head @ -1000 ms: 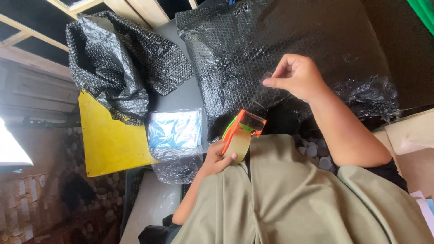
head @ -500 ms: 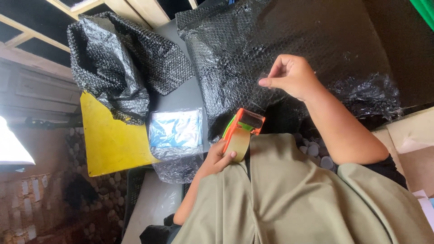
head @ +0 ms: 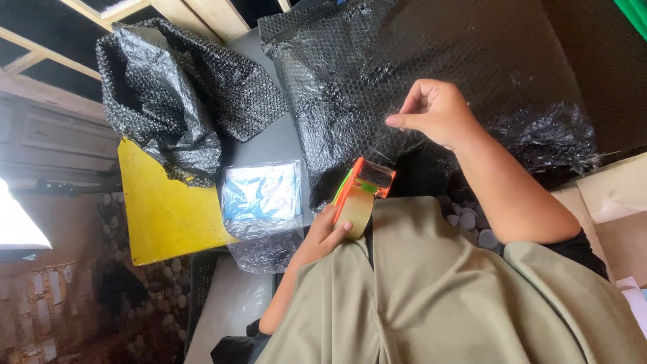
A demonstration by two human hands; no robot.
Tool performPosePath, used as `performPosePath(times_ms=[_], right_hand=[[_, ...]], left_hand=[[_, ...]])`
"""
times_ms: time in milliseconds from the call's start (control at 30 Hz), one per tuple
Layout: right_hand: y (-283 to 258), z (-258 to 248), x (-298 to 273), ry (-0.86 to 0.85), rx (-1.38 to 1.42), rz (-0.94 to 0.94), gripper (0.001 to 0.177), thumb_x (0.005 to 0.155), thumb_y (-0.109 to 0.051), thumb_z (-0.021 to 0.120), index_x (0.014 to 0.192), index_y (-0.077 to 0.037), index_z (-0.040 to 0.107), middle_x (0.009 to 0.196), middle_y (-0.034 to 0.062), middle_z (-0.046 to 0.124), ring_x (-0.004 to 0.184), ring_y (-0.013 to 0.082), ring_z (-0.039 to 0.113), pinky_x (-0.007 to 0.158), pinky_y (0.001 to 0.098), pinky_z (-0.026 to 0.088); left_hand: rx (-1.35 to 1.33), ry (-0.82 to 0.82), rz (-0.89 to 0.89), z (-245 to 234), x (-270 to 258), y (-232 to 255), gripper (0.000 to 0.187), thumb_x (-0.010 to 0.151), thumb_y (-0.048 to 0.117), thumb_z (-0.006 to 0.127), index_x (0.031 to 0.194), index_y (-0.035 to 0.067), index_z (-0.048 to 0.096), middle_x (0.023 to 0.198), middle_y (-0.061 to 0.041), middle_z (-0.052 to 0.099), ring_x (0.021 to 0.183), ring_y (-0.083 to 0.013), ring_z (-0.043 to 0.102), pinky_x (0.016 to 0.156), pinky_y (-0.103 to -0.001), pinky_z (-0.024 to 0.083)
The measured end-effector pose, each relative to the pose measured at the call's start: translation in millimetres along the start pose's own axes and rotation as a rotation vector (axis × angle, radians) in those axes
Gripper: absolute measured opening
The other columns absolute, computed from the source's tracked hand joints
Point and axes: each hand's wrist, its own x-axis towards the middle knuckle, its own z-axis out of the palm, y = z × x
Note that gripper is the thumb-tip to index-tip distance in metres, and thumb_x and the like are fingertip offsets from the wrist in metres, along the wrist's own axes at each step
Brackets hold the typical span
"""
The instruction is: Wrapping a large object in black bubble wrap and securing it with clear tape using a handheld dispenser.
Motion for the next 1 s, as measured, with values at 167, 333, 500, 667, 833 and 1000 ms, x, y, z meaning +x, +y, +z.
performPosePath(times_ms=[167,333,500,667,833,1000], right_hand=[[14.1,3.1,7.1,-0.012,-0.008,0.001,0.03,0.079,-0.006,0.093,0.086,0.0,0.065,0.075,0.0137,0.069,0.065,0.0148,0.072,0.06,0.0236,0.06],[58.9,15.7,6.3,-0.043,0.025,0.04,0.03,0.076,-0.006,0.093,0.084,-0.001,0.065,0.07,0.0123,0.068,0.06,0.0144,0.069,0.053,0.0224,0.056],[92.4,42.2,-23.9,-0.102,0.165,0.256,0.022,0.083,-0.001,0.082,0.079,-0.003,0.06,0.062,0.0082,0.066,0.054,0.0103,0.064,0.05,0.0176,0.051],[126.6,37.1,-78.7,0.123,-0.29,0.207,0.021,0.075,-0.018,0.087,0.076,-0.008,0.068,0.065,0.0103,0.069,0.057,0.0191,0.063,0.053,0.0287,0.048],[55.3,21.9,-74.0,0.112,-0.018,-0.079,0.025,0.077,-0.006,0.091,0.086,-0.004,0.068,0.078,0.0113,0.074,0.068,0.0127,0.069,0.064,0.0233,0.055],[-8.3,26.3,-45.0,-0.017,-0.032,-0.492,0.015,0.083,0.002,0.085,0.09,0.001,0.072,0.097,0.0155,0.078,0.091,0.0202,0.076,0.08,0.0304,0.06]], left_hand=[[0.014,0.01,0.043,1.0,-7.7,-38.1,0.027,0.102,0.028,0.063,0.109,0.002,0.067,0.094,-0.02,0.061,0.095,-0.0344,0.062,0.093,-0.049,0.048],[-0.138,0.21,0.29,19.6,-0.1,-71.3,0.042,0.081,0.04,0.09,0.086,0.003,0.071,0.078,-0.01,0.072,0.08,-0.0214,0.065,0.108,-0.043,0.041],[-0.101,0.329,0.45,23.9,-4.8,-106.4,0.028,0.079,0.02,0.092,0.074,0.002,0.07,0.068,-0.009,0.071,0.064,-0.0248,0.066,0.105,-0.04,0.042],[0.088,0.41,0.641,-10.9,0.8,-13.1,0.025,0.091,0.024,0.075,0.085,0.001,0.068,0.089,-0.018,0.074,0.083,-0.0304,0.071,0.086,-0.046,0.052],[-0.574,0.645,0.66,-54.5,50.8,16.5,0.03,0.103,0.027,0.067,0.123,0.004,0.065,0.133,-0.005,0.07,0.132,-0.0126,0.058,0.127,-0.031,0.033],[1.588,1.032,0.13,-166.8,-61.4,-297.1,0.05,0.08,0.068,0.081,0.071,0.025,0.055,0.062,0.004,0.051,0.057,-0.0204,0.053,0.087,-0.054,0.046]])
